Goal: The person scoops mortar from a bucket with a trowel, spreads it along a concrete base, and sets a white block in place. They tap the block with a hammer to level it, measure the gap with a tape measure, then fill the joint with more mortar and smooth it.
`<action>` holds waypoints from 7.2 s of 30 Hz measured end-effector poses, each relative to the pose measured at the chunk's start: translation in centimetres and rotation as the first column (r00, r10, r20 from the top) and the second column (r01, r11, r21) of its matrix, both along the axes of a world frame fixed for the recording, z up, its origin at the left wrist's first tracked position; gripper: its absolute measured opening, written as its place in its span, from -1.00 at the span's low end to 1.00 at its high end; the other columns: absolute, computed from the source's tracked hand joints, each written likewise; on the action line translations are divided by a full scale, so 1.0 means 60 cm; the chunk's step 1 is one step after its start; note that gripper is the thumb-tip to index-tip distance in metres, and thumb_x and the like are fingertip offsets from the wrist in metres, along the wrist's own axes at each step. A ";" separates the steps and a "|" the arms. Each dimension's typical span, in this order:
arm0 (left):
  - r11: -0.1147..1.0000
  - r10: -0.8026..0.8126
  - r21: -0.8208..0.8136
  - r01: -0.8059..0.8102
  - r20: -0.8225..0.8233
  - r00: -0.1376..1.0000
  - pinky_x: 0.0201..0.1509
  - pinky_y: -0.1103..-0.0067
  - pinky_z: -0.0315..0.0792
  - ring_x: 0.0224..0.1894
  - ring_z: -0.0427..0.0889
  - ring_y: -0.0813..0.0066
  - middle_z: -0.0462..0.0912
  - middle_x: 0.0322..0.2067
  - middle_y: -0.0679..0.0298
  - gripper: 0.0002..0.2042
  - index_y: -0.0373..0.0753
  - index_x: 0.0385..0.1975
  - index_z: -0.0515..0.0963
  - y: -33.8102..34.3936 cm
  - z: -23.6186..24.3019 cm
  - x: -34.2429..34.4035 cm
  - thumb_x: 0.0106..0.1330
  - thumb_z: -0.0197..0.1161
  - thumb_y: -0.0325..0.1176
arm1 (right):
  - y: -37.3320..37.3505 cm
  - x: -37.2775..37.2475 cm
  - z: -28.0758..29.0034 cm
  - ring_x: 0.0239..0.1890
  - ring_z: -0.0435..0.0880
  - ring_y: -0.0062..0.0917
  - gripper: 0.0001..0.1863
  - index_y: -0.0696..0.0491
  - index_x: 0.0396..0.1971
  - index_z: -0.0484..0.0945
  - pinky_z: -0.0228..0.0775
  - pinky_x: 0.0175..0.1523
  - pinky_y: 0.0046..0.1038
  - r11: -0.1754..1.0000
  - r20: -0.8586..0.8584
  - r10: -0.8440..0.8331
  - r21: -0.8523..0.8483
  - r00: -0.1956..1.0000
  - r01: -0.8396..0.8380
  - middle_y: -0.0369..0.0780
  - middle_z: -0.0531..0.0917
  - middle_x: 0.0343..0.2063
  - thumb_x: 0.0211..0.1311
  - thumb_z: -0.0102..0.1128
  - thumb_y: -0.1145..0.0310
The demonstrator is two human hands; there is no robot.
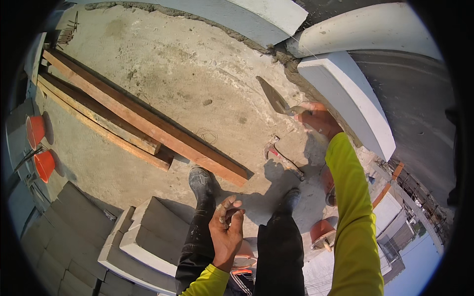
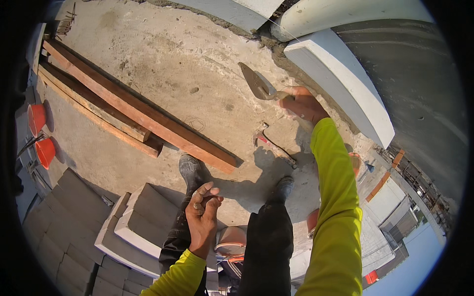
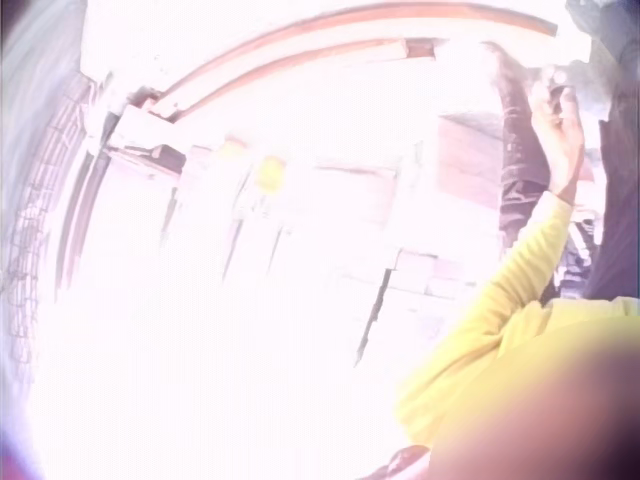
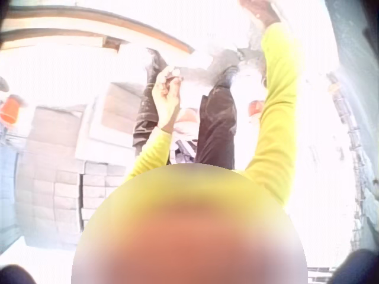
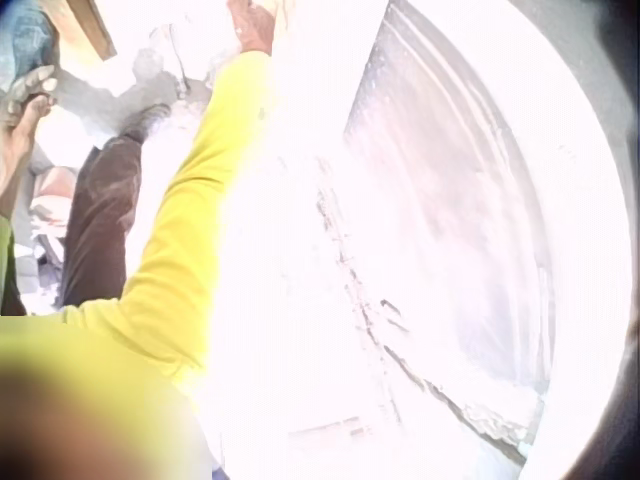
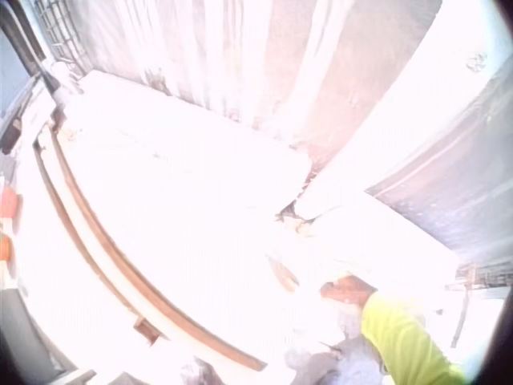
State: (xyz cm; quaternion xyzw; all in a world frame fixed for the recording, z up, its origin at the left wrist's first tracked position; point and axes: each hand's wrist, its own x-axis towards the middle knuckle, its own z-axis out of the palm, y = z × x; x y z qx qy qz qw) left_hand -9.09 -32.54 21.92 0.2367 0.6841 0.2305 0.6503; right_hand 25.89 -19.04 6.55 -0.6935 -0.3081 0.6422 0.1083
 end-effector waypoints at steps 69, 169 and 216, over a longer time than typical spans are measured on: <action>0.999 0.046 -0.012 -0.046 0.033 0.998 0.01 0.54 0.60 -0.16 0.67 0.50 0.65 -0.10 0.19 -0.70 -0.45 0.11 0.50 -0.029 -0.006 0.034 0.42 0.13 -0.52 | -0.049 -0.116 -0.017 -0.46 0.63 -0.41 -0.60 0.23 -0.10 0.61 0.43 -0.36 -0.45 0.893 -0.132 0.272 0.404 0.953 -0.199 -0.21 0.66 -0.49 0.07 0.35 0.35; 0.971 -0.235 0.026 0.237 -0.049 0.971 -0.03 0.55 0.59 -0.18 0.68 0.48 0.66 -0.12 0.19 -0.70 -0.41 0.09 0.52 -0.071 -0.024 0.106 0.41 0.09 -0.50 | -0.071 -0.048 -0.086 0.04 0.61 0.05 -0.55 0.33 0.00 0.52 0.46 0.16 -0.13 0.944 0.562 -0.132 0.321 0.817 -0.069 0.17 0.61 -0.05 0.27 0.25 0.28; 0.839 -0.539 0.026 0.544 -0.105 0.836 -0.04 0.53 0.59 -0.19 0.67 0.44 0.66 -0.13 0.10 -0.67 -0.45 0.09 0.51 -0.216 -0.066 0.206 0.40 0.14 -0.43 | -0.778 0.125 0.019 -0.54 0.56 -0.59 -0.84 0.15 -0.37 0.58 0.46 -0.37 -0.44 0.522 0.419 -0.845 0.510 0.333 0.684 -0.27 0.60 -0.56 0.11 0.37 0.44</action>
